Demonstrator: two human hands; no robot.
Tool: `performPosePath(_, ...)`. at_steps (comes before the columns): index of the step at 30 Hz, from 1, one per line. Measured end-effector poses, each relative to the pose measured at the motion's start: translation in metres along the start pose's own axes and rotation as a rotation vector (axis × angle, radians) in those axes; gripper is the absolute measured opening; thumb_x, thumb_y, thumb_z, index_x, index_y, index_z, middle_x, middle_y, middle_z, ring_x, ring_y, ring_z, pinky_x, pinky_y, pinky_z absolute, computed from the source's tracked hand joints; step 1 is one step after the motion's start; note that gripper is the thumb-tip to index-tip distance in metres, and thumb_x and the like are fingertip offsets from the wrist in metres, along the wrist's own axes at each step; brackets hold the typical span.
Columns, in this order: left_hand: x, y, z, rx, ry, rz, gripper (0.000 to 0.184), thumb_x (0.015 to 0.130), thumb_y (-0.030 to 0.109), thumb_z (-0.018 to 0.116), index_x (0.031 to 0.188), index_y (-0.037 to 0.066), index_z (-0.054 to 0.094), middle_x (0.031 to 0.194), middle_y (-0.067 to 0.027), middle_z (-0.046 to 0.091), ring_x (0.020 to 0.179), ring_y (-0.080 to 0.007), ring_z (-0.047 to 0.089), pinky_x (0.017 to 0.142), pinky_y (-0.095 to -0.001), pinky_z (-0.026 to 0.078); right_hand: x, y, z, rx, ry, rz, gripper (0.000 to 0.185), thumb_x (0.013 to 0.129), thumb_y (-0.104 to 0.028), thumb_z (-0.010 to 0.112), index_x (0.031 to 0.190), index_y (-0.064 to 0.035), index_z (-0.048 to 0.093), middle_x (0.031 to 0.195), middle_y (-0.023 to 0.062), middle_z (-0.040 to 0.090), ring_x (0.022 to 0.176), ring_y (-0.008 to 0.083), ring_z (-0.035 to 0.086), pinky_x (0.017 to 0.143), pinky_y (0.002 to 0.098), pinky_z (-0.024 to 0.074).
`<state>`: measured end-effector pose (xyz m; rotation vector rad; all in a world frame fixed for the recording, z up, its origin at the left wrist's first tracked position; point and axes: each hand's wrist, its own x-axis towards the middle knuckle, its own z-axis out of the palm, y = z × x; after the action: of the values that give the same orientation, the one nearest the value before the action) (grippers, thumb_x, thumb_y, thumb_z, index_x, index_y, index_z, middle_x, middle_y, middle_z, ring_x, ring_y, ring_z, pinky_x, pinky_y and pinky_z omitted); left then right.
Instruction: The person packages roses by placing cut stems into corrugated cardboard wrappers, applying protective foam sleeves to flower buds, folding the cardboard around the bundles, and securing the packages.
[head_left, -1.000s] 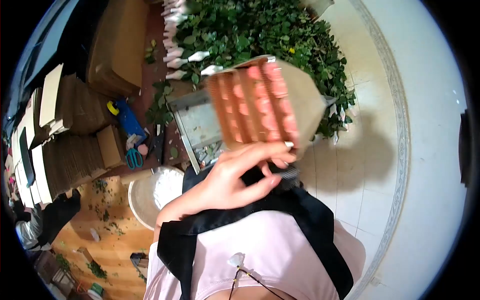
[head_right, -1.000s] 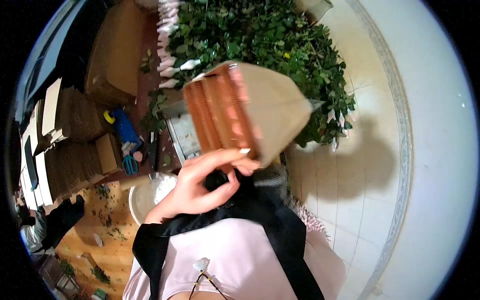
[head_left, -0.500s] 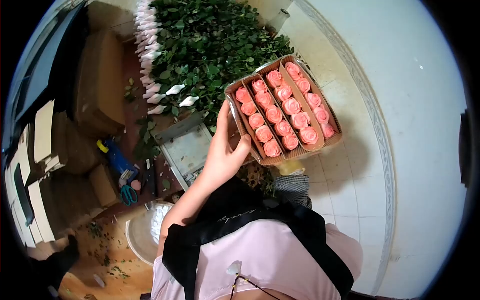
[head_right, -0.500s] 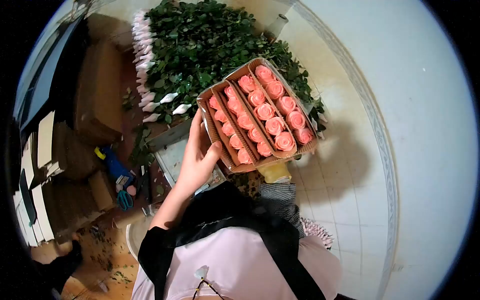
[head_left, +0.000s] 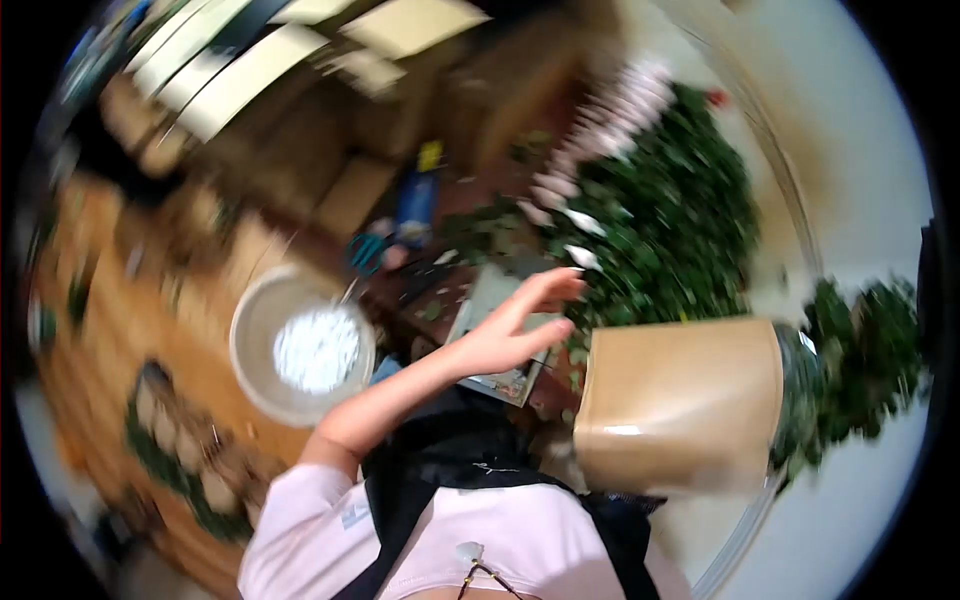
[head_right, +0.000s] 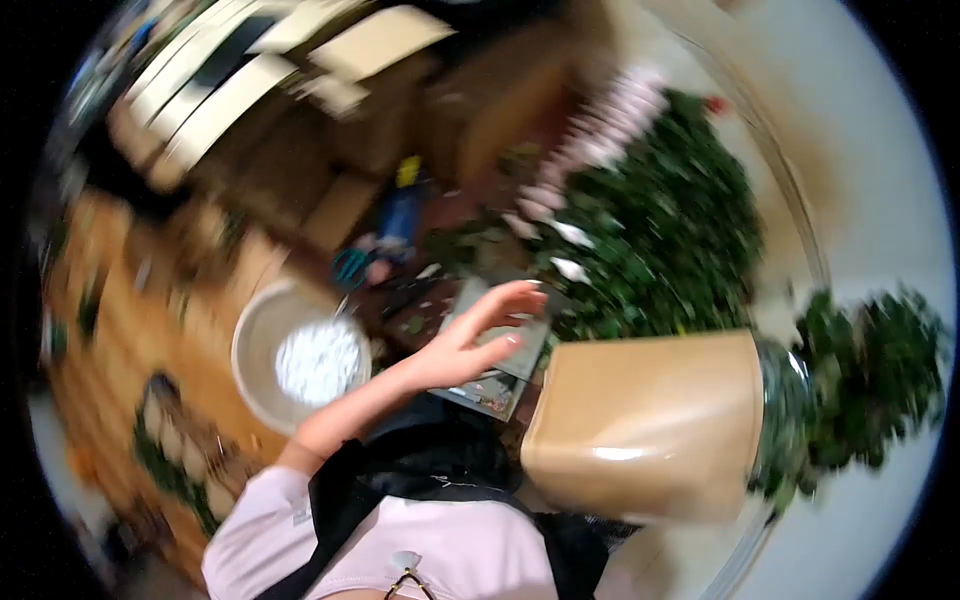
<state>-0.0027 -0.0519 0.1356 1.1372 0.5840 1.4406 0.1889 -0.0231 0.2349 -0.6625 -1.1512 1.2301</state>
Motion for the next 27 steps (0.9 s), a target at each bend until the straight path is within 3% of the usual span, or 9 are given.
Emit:
performPosePath(3, -0.02, 0.04, 0.012, 0.375, -0.031, 0.187, 0.094, 0.081, 0.034, 0.081, 0.153, 0.002, 0.029, 0.156, -0.0176, 0.029, 0.143, -0.032, 0.032, 0.117, -0.0447, 0.028, 0.014, 0.03, -0.01, 0.018, -0.21, 0.156, 0.068, 0.103, -0.045, 0.045, 0.156, -0.0057, 0.027, 0.155, 0.0156, 0.038, 0.137, 0.027, 0.045, 0.116, 0.0475, 0.036)
performPosePath(5, -0.041, 0.049, 0.039, 0.534, -0.059, 0.16, 0.117, 0.069, 0.056, 0.085, 0.156, 0.005, 0.025, 0.157, -0.0298, 0.017, 0.144, -0.0453, 0.025, 0.116, -0.0485, 0.028, 0.019, 0.05, -0.012, 0.037, -0.343, 0.26, 0.068, 0.103, -0.045, 0.045, 0.156, -0.0056, 0.027, 0.154, 0.0155, 0.039, 0.136, 0.027, 0.045, 0.116, 0.0471, 0.0362)
performPosePath(8, -0.091, 0.047, 0.062, 0.948, 0.323, 0.177, 0.138, 0.059, 0.067, 0.085, 0.16, 0.012, 0.009, 0.156, -0.0393, 0.008, 0.144, -0.0561, 0.018, 0.117, -0.0564, 0.023, 0.016, 0.079, 0.008, 0.092, -0.569, 0.378, 0.068, 0.104, -0.045, 0.045, 0.156, -0.0055, 0.027, 0.153, 0.0153, 0.04, 0.135, 0.0271, 0.047, 0.116, 0.0464, 0.0366)
performPosePath(12, -0.16, 0.033, 0.058, 0.919, 0.622, 0.319, 0.154, 0.052, 0.056, 0.094, 0.159, 0.014, -0.008, 0.16, -0.03, -0.002, 0.148, -0.05, 0.01, 0.12, -0.0513, 0.019, -0.005, 0.093, 0.059, 0.165, -0.868, 0.446, 0.067, 0.104, -0.044, 0.045, 0.156, -0.0053, 0.028, 0.152, 0.0151, 0.041, 0.134, 0.0272, 0.048, 0.115, 0.0454, 0.0371)
performPosePath(15, -0.215, 0.042, 0.074, 0.591, 0.802, 0.078, 0.15, 0.058, 0.045, 0.094, 0.156, 0.004, -0.012, 0.162, -0.0213, 0.002, 0.151, -0.0326, 0.011, 0.121, -0.0383, 0.019, -0.025, 0.095, 0.106, 0.212, -1.099, 0.476, 0.067, 0.104, -0.044, 0.045, 0.156, -0.0052, 0.028, 0.152, 0.0149, 0.043, 0.133, 0.0273, 0.049, 0.115, 0.0447, 0.0375)
performPosePath(20, -0.31, 0.006, 0.088, 0.219, 1.102, 0.246, 0.135, 0.073, 0.027, 0.086, 0.157, 0.01, -0.018, 0.163, -0.0184, 0.01, 0.148, -0.0295, 0.019, 0.12, -0.0398, 0.019, -0.075, 0.116, 0.224, 0.307, -1.616, 0.479, 0.066, 0.104, -0.043, 0.045, 0.155, -0.0049, 0.029, 0.151, 0.0147, 0.044, 0.131, 0.0274, 0.051, 0.115, 0.0435, 0.0381)
performPosePath(22, -0.365, -0.004, 0.087, 0.19, 1.232, 0.211, 0.134, 0.074, 0.026, 0.085, 0.157, 0.009, -0.019, 0.163, -0.0175, 0.012, 0.149, -0.0274, 0.017, 0.12, -0.0392, 0.018, -0.125, 0.146, 0.288, 0.291, -1.901, 0.616, 0.066, 0.105, -0.043, 0.045, 0.155, -0.0048, 0.029, 0.15, 0.0146, 0.045, 0.131, 0.0275, 0.052, 0.114, 0.043, 0.0383)
performPosePath(23, -0.392, 0.006, 0.09, 0.078, 1.277, 0.298, 0.133, 0.074, 0.032, 0.085, 0.159, 0.009, -0.014, 0.163, -0.0159, 0.014, 0.149, -0.0262, 0.016, 0.12, -0.0388, 0.018, -0.167, 0.165, 0.313, 0.074, -1.519, 1.157, 0.054, 0.105, -0.045, 0.046, 0.142, -0.0051, 0.049, 0.13, 0.0166, 0.063, 0.112, 0.0288, 0.063, 0.1, 0.0435, 0.0521)
performPosePath(27, -0.507, 0.02, 0.066, -0.057, 1.539, 0.504, 0.134, 0.072, 0.052, 0.085, 0.16, 0.007, -0.006, 0.163, -0.0145, 0.014, 0.15, -0.0261, 0.014, 0.121, -0.0396, 0.016, -0.323, 0.179, 0.384, -0.051, -1.777, 0.847, 0.053, 0.105, -0.044, 0.045, 0.141, -0.0055, 0.049, 0.129, 0.0106, 0.06, 0.114, 0.0217, 0.059, 0.104, 0.0377, 0.0446)
